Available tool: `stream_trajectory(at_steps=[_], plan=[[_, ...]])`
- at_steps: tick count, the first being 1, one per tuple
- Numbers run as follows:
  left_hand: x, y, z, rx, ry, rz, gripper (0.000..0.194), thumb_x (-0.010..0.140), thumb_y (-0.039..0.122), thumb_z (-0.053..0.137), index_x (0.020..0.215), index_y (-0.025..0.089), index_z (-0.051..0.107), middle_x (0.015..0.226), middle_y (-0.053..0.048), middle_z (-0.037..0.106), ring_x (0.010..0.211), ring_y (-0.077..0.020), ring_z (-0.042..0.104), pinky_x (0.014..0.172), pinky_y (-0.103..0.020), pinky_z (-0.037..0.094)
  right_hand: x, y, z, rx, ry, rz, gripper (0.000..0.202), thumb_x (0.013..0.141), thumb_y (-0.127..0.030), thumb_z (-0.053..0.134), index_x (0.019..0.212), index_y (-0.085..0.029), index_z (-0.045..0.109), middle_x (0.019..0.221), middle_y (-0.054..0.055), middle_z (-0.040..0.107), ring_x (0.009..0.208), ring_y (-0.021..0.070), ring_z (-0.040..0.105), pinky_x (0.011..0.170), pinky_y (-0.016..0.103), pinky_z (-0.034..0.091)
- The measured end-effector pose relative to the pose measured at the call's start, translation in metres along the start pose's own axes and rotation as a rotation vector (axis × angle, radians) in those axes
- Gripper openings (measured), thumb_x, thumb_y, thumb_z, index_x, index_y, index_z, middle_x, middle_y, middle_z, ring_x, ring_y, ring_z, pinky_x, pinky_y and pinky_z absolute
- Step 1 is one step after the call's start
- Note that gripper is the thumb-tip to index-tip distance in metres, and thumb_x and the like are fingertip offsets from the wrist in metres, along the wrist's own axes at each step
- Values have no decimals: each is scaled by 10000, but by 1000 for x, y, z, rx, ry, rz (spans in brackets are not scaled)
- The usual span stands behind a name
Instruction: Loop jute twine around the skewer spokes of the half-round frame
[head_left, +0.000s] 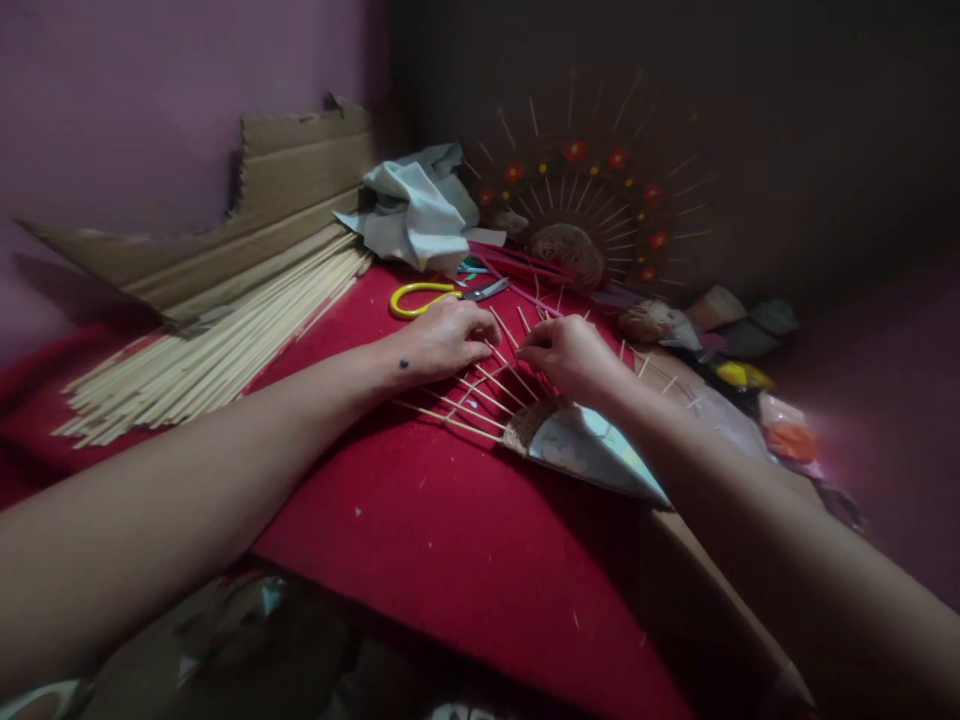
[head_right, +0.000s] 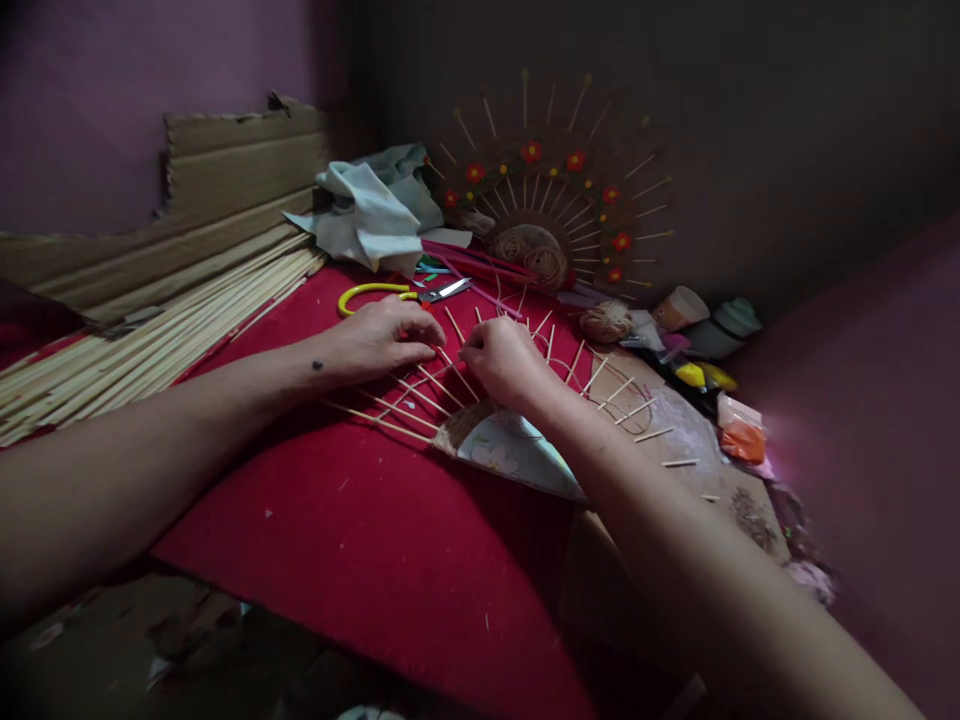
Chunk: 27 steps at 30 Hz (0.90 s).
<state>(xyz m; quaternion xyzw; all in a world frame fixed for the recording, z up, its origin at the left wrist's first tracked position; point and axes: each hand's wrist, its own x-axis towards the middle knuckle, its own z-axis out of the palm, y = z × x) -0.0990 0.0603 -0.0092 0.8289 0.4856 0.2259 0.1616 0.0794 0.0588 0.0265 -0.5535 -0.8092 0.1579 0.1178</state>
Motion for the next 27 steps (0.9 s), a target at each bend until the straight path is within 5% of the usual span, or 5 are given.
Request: stream_trajectory(at_steps=[13, 27], plan=[[7, 7, 14, 188, -68, 69, 274, 862, 154, 459, 980, 167, 706, 956, -82, 650, 891, -210, 455, 839, -356, 335, 5, 8, 19, -143, 77, -68, 178, 837, -205, 550, 866, -157, 718, 868, 112, 716, 814, 203, 619, 665, 284, 383], [6, 5, 9, 176, -65, 96, 272, 839, 162, 465, 926, 143, 722, 893, -80, 679, 887, -195, 523, 860, -348, 358, 5, 10, 24, -118, 91, -56, 181, 832, -230, 542, 860, -176, 713, 843, 96, 707, 812, 207, 610, 671, 301, 384]])
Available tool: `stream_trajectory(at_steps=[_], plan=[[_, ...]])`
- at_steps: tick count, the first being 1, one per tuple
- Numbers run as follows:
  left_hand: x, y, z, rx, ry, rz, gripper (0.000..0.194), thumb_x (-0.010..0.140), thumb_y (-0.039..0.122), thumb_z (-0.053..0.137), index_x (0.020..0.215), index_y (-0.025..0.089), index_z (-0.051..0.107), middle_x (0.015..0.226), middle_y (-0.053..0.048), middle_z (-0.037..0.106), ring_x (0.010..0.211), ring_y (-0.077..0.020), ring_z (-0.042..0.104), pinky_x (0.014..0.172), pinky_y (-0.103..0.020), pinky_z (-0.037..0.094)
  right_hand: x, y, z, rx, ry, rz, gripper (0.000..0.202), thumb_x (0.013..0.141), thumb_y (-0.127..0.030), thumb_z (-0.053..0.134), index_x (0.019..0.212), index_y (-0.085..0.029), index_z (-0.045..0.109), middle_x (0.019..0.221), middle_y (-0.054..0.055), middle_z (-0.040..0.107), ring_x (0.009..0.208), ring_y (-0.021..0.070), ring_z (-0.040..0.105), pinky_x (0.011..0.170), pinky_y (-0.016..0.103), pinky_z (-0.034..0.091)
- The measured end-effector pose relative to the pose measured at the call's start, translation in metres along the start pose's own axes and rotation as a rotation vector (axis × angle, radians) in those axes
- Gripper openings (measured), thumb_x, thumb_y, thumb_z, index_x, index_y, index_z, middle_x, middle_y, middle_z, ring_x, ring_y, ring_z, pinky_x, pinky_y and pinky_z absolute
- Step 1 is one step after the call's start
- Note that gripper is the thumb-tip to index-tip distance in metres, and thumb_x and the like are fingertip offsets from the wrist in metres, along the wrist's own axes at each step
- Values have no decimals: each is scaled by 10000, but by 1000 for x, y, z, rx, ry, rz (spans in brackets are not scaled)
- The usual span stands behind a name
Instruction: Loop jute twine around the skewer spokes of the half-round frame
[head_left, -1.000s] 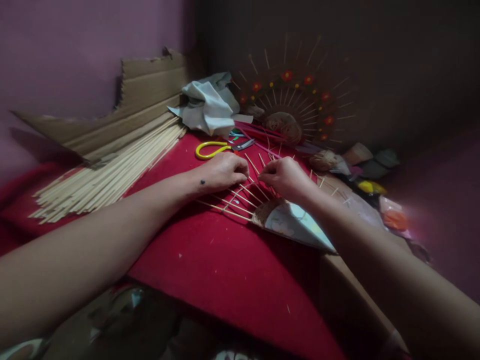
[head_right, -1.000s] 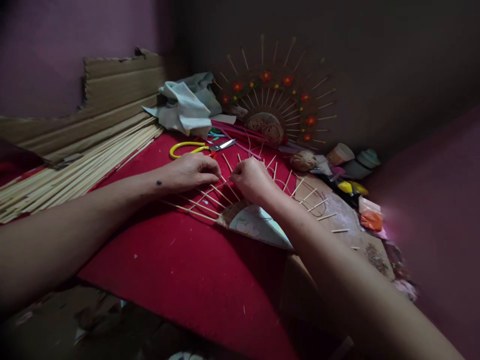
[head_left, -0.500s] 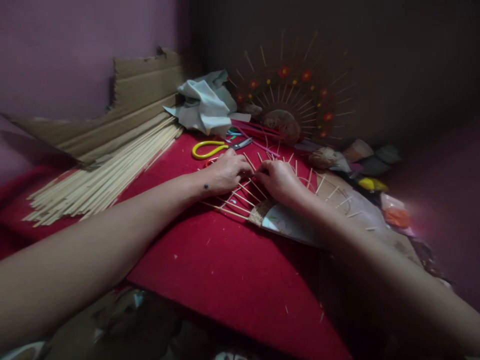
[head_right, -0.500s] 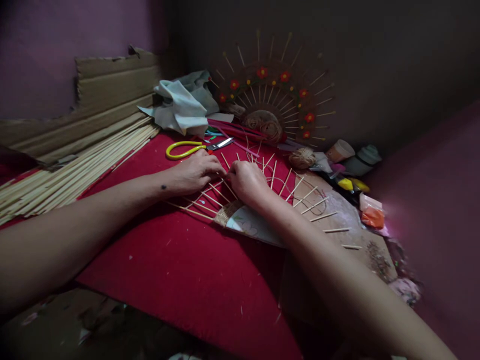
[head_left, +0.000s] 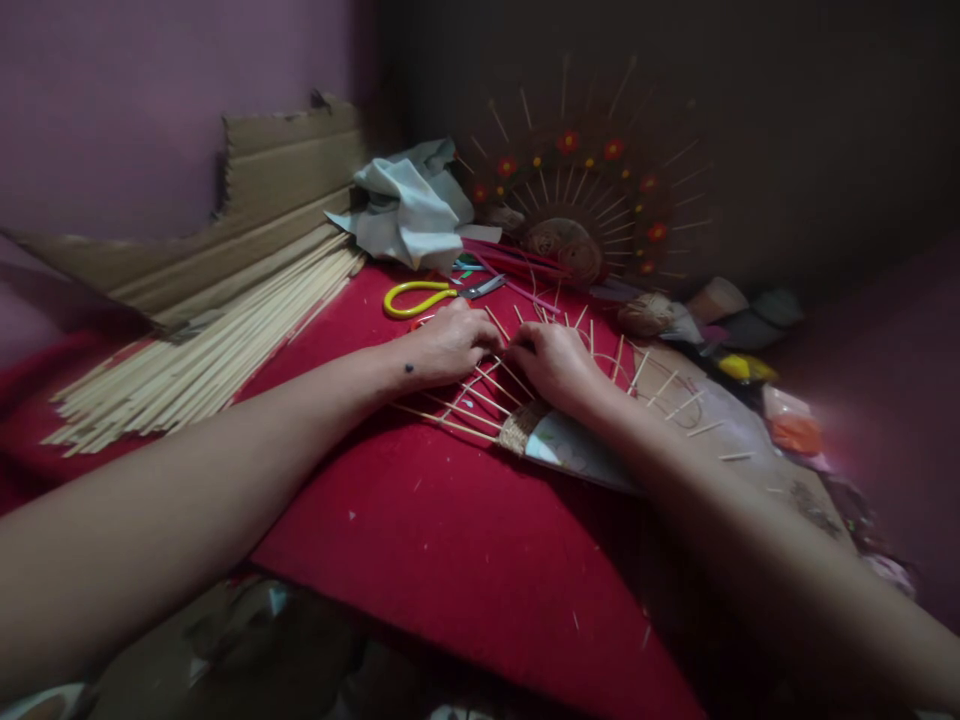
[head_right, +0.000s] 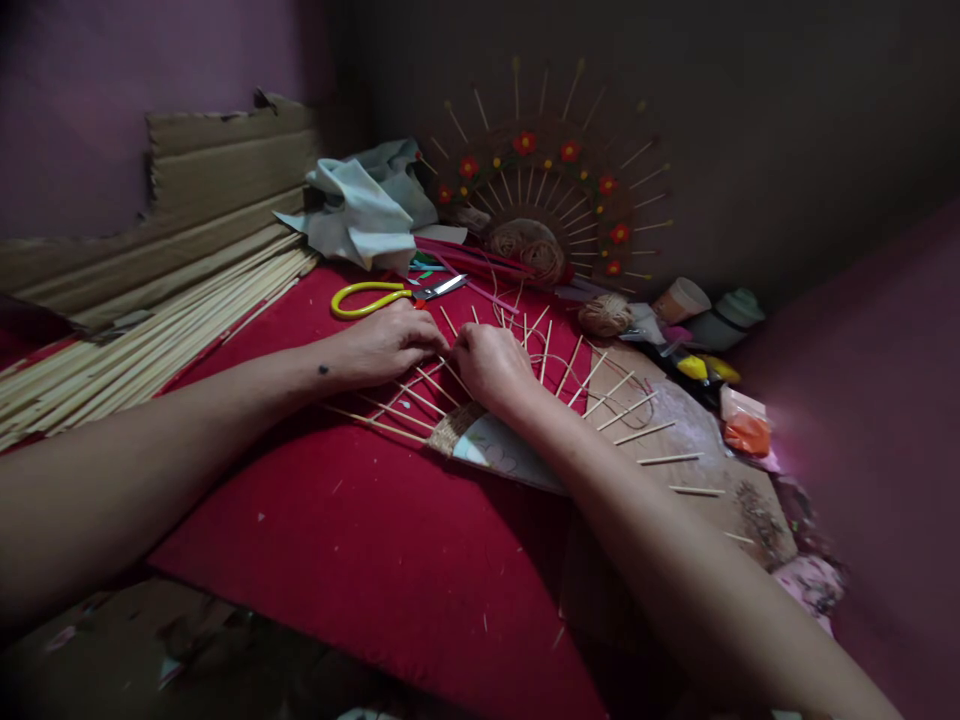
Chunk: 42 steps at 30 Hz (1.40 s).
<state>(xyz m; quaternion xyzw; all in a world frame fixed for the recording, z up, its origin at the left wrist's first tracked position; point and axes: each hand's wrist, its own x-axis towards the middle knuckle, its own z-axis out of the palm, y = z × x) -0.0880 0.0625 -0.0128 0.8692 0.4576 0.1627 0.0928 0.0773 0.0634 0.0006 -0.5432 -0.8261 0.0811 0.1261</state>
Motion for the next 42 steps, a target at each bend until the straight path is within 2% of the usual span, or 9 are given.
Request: stream_trajectory(at_steps=[8, 15, 31, 42], plan=[[-1, 1, 0, -6, 39, -7, 243, 817, 215, 505, 913, 165, 722, 880, -61, 667, 866, -197, 511, 816, -337, 379, 0, 0, 1, 19, 8, -8, 182, 826, -234, 541, 853, -168, 709, 854, 97, 715, 814, 211, 619, 668, 293, 385], [-2, 5, -2, -34, 7, -38, 257, 811, 211, 503, 916, 140, 726, 904, -86, 670, 885, -209, 506, 842, -353, 380, -3, 0, -4, 22, 17, -25, 156, 816, -210, 555, 840, -169, 704, 840, 87, 715, 812, 208, 617, 665, 286, 379], [-2, 5, -1, -15, 38, -15, 225, 798, 284, 551, 870, 156, 722, 860, -71, 660, 850, -204, 519, 793, -343, 384, -1, 2, 5, -81, 12, -52, 209, 864, -252, 503, 885, -184, 700, 950, 97, 674, 850, 203, 598, 682, 287, 385], [-1, 3, 1, -25, 26, -28, 188, 764, 250, 579, 860, 167, 717, 843, -59, 650, 853, -199, 521, 805, -342, 371, 1, 3, 5, -24, -2, -29, 171, 818, -257, 566, 849, -185, 718, 878, 90, 691, 823, 204, 606, 670, 287, 393]])
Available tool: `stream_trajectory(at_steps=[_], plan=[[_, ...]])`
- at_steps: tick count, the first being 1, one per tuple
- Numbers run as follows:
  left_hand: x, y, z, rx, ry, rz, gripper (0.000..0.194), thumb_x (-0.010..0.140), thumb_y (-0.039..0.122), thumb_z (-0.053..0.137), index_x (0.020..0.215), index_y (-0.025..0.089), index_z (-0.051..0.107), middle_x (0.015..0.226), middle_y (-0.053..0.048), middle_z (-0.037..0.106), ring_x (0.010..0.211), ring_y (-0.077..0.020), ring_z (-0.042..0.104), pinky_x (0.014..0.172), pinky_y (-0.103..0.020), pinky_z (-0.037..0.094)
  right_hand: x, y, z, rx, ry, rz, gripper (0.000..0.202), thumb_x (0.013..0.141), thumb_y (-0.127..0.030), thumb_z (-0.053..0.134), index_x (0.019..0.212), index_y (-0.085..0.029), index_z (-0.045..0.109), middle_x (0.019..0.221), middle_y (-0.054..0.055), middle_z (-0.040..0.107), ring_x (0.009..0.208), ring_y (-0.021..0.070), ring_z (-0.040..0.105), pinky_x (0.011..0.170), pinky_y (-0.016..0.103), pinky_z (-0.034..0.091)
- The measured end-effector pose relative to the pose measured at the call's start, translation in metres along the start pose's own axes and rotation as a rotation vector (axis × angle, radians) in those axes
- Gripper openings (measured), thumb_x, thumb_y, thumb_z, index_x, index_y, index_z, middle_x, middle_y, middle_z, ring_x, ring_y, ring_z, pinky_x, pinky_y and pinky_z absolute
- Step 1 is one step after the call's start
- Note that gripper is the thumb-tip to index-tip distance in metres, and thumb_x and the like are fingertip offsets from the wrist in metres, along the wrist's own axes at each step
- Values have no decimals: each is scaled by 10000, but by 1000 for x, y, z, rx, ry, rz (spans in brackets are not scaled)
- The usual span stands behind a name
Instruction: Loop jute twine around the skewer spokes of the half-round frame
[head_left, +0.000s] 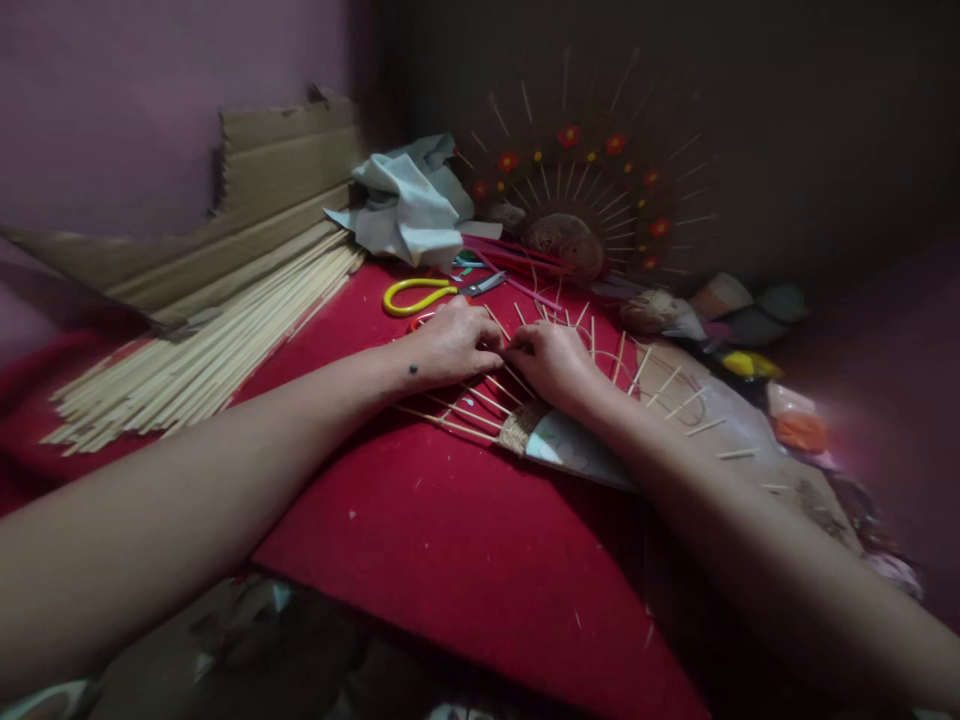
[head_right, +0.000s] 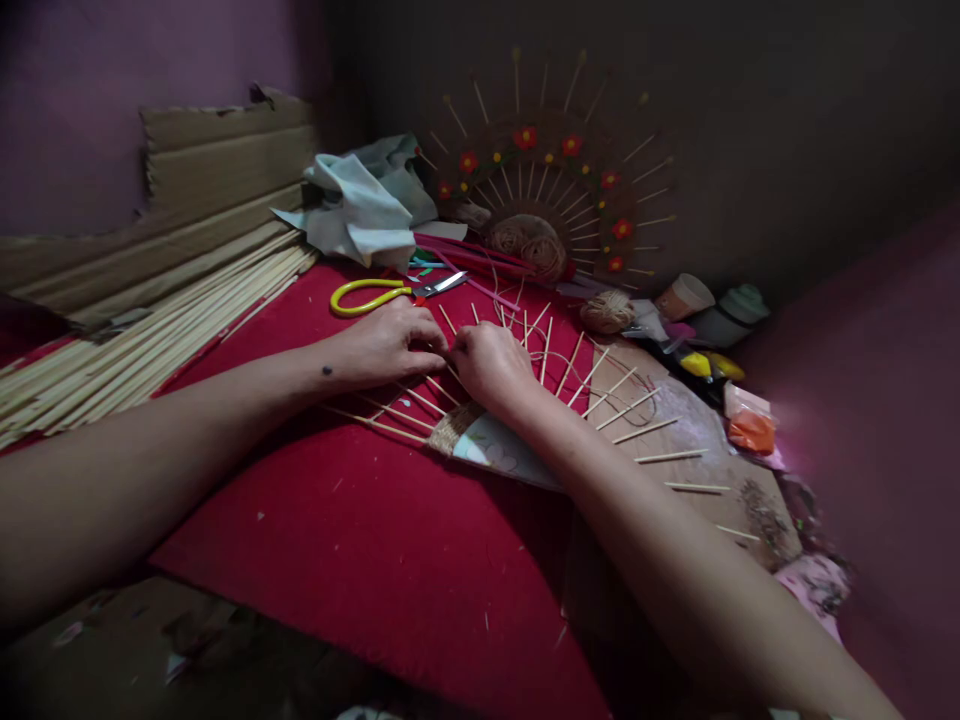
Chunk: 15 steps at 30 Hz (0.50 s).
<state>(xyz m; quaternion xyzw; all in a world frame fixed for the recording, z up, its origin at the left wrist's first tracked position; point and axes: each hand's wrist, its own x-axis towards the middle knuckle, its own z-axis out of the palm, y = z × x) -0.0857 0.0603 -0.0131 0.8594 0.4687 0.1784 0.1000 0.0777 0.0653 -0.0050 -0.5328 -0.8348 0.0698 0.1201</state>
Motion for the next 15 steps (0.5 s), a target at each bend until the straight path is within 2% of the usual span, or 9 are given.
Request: stream_trajectory(at_steps=[15], plan=[[0, 2, 1, -25, 23, -37, 155, 736, 222, 588, 798, 180, 724, 799, -46, 652, 820, -198, 514, 768, -336, 367, -2, -4, -3, 50, -10, 29, 99, 756, -199, 606, 780, -190, 701, 743, 48, 679, 724, 172, 599, 656, 274, 400]])
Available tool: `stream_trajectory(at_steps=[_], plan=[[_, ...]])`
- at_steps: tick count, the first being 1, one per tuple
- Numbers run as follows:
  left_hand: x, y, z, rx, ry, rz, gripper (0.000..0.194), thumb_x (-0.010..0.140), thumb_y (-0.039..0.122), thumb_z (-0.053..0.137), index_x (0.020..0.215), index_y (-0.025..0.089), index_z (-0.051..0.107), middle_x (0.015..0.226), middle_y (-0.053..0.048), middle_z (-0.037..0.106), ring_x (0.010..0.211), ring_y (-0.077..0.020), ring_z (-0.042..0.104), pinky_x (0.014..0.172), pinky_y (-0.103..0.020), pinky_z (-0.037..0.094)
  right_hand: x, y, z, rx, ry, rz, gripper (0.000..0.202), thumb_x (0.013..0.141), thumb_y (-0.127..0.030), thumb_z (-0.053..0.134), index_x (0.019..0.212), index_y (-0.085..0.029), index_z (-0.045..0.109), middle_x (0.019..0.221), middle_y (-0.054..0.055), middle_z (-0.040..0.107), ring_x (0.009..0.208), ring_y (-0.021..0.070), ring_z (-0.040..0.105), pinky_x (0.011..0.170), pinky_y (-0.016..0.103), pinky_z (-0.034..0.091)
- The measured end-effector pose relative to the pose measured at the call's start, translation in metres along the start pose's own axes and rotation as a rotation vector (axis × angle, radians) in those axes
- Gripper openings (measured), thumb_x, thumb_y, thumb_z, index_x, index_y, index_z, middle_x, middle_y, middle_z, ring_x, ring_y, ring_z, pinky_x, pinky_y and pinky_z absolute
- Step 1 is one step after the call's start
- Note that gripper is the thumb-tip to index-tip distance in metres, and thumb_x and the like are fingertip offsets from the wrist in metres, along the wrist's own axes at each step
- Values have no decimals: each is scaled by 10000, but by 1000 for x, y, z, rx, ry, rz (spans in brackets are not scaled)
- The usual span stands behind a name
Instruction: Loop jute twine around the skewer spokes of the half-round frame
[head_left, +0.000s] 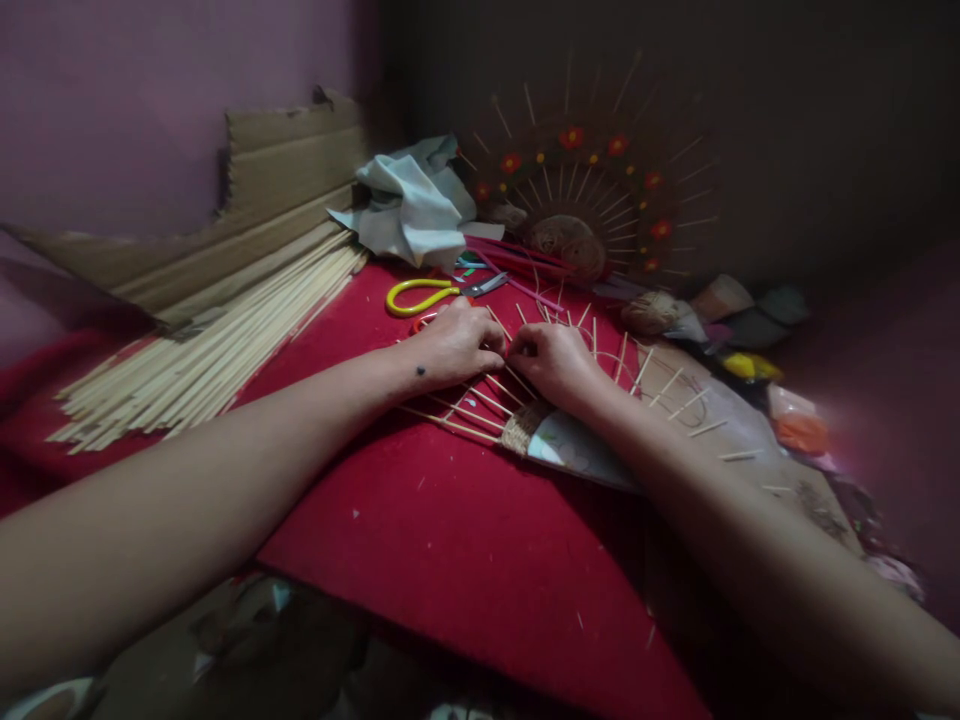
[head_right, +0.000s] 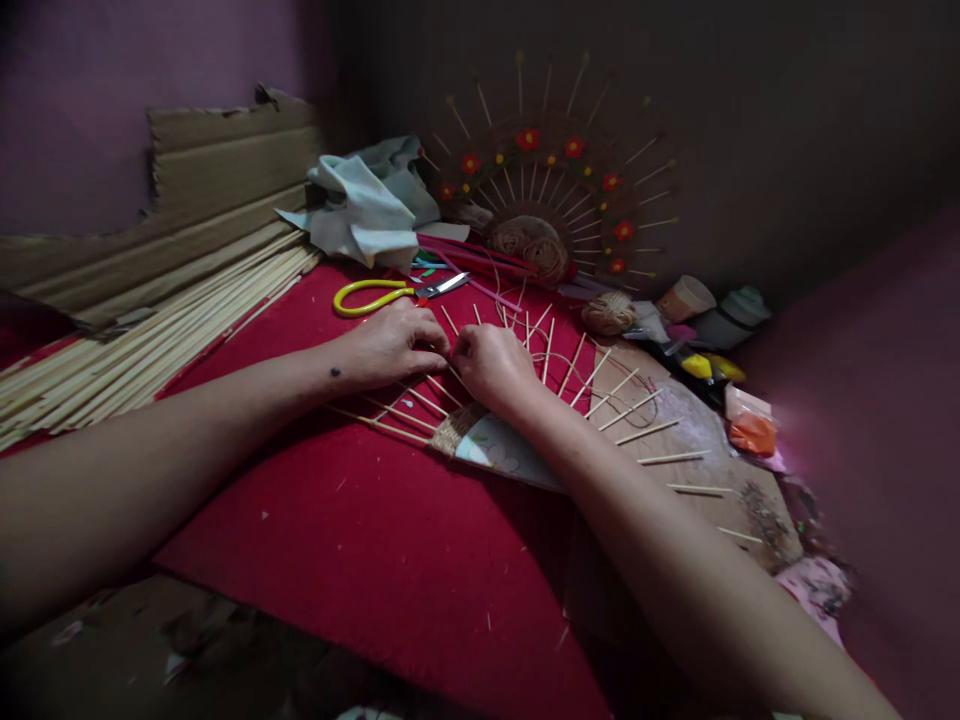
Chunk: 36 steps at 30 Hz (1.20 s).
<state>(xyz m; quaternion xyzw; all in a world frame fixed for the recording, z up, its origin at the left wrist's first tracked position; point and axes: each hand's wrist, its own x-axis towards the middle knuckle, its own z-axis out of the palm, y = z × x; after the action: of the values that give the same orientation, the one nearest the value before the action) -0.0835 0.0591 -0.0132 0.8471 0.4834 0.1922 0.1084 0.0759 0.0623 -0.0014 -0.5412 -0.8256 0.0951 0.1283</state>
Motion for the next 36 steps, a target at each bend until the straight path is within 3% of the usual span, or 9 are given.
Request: stream_trajectory(at_steps=[27, 36], plan=[[1, 3, -1, 22, -16, -35, 151, 743, 238, 618, 815, 171, 732, 814, -57, 664, 832, -207, 514, 772, -343, 365, -1, 6, 0, 32, -2, -48, 97, 742, -226, 630, 778, -198, 715, 780, 47, 665, 737, 170, 586, 666, 279, 406], [2, -6, -2, -120, -36, 11, 204, 761, 317, 633, 832, 156, 734, 796, -65, 682, 765, -171, 572, 743, -312, 398, -18, 10, -16, 130, 113, -52, 141, 738, -107, 580, 778, -157, 706, 756, 42, 667, 705, 142, 572, 657, 258, 405]])
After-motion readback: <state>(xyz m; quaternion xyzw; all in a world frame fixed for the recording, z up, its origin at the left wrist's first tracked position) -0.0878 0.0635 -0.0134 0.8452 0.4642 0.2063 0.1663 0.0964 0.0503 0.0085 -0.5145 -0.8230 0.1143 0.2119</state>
